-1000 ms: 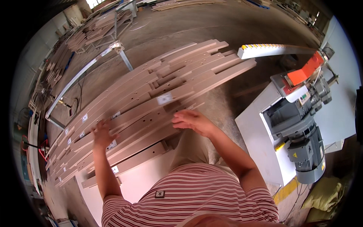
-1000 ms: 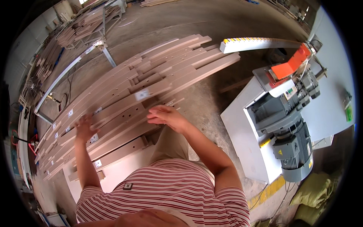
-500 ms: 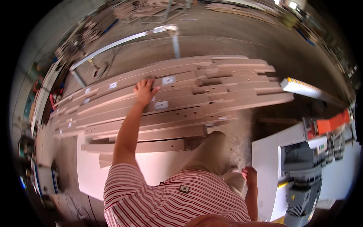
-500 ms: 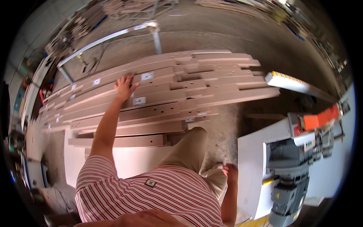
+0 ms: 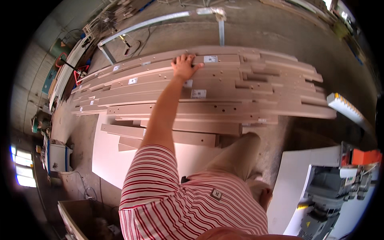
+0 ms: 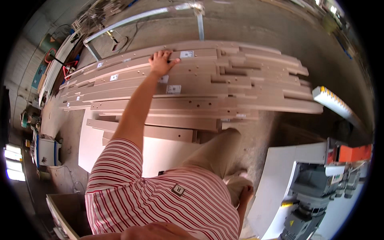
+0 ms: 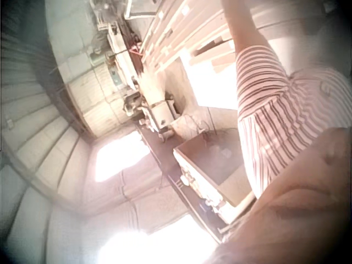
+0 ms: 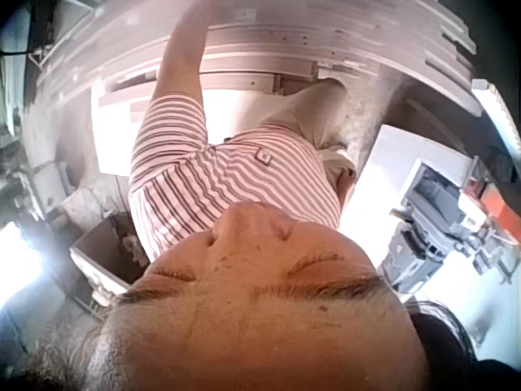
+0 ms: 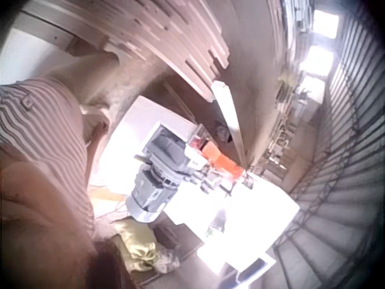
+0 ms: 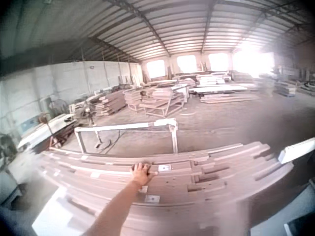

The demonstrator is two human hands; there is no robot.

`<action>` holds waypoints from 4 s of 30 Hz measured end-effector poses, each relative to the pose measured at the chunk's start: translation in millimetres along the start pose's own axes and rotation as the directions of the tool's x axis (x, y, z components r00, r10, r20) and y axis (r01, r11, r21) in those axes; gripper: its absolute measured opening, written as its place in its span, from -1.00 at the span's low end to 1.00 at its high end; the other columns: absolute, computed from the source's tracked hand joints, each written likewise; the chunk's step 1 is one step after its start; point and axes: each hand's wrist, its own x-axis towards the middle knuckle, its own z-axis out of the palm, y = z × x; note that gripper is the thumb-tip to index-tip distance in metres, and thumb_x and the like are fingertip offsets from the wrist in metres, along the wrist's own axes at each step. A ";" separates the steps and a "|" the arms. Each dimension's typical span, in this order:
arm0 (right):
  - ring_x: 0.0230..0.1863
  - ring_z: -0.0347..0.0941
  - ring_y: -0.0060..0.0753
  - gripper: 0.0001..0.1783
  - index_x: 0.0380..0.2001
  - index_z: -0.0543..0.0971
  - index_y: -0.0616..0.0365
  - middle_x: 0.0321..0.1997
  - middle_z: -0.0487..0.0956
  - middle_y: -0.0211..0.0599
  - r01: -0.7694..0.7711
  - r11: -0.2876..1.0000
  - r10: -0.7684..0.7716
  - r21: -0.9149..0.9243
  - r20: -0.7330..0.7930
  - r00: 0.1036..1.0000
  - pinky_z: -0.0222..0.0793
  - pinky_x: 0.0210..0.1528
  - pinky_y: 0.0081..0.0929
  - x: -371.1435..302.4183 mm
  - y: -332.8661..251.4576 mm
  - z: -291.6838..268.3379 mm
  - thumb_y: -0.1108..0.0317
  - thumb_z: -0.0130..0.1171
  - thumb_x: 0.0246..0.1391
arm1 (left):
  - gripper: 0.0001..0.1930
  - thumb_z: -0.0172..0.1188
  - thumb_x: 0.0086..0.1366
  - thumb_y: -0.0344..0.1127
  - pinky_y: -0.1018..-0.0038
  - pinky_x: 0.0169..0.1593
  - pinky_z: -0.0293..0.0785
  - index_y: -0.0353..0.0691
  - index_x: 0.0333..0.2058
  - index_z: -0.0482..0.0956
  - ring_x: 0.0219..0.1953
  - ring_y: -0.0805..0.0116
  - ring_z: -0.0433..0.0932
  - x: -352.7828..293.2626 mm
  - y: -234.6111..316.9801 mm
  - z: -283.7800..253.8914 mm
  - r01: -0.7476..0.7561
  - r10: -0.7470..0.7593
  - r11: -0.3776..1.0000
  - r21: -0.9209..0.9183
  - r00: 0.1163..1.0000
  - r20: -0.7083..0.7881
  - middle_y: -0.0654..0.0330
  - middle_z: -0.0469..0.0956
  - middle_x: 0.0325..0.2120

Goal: The person repeatedly picks up long, thin wooden planks from a pile and places them onto a stack on a workbench. The person handles the planks by hand, organizing them into a neat pile next to a woodworking machine.

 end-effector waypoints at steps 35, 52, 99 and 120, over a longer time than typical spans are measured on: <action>-0.29 0.59 -0.14 -0.75 -0.31 0.61 0.11 -0.35 0.64 -0.16 -0.079 0.991 0.088 0.107 -0.085 0.992 0.45 -0.18 -0.27 2.6 -6.6 -4.7 0.20 0.14 0.02 | -0.26 0.27 0.11 0.11 0.08 0.02 0.16 -0.06 0.20 0.25 -0.03 0.01 0.25 -314.8 -22.0 -16.7 -0.533 0.554 0.830 -0.164 0.820 0.141 0.05 0.28 -0.02; -0.09 0.53 0.02 -0.64 -0.16 0.60 -0.06 -0.14 0.61 -0.09 -0.229 0.972 0.226 -0.055 -0.049 0.973 0.43 -0.04 -0.10 6.3 0.0 12.0 0.07 0.04 0.03 | -0.34 0.17 0.13 0.10 0.06 0.04 0.16 -0.37 0.01 0.37 -0.09 -0.10 0.31 -293.3 -36.7 -0.1 -0.725 0.765 0.636 -0.266 0.637 0.092 -0.13 0.36 -0.23; -0.26 0.57 -0.18 -0.71 -0.35 0.61 0.08 -0.34 0.62 -0.17 -0.166 0.941 0.212 -0.295 0.131 0.968 0.46 -0.17 -0.22 22.5 -57.9 27.4 0.11 0.10 0.02 | -0.20 0.23 0.07 0.00 -0.02 -0.07 0.17 -0.40 0.17 0.20 -0.14 -0.17 0.31 -281.5 -50.0 3.6 -0.629 0.751 0.652 -0.423 0.613 0.246 -0.18 0.34 -0.11; 0.01 0.48 0.04 -0.62 -0.13 0.61 -0.08 -0.06 0.58 -0.04 -0.335 0.936 0.339 -0.108 0.018 0.941 0.40 0.04 -0.09 15.6 -39.1 5.0 0.05 0.02 0.05 | -0.30 0.24 -0.03 0.01 0.10 0.01 0.18 -0.35 0.02 0.33 -0.12 -0.05 0.29 -289.9 -29.6 -9.0 -0.689 0.720 0.694 -0.209 0.666 0.196 -0.06 0.33 -0.23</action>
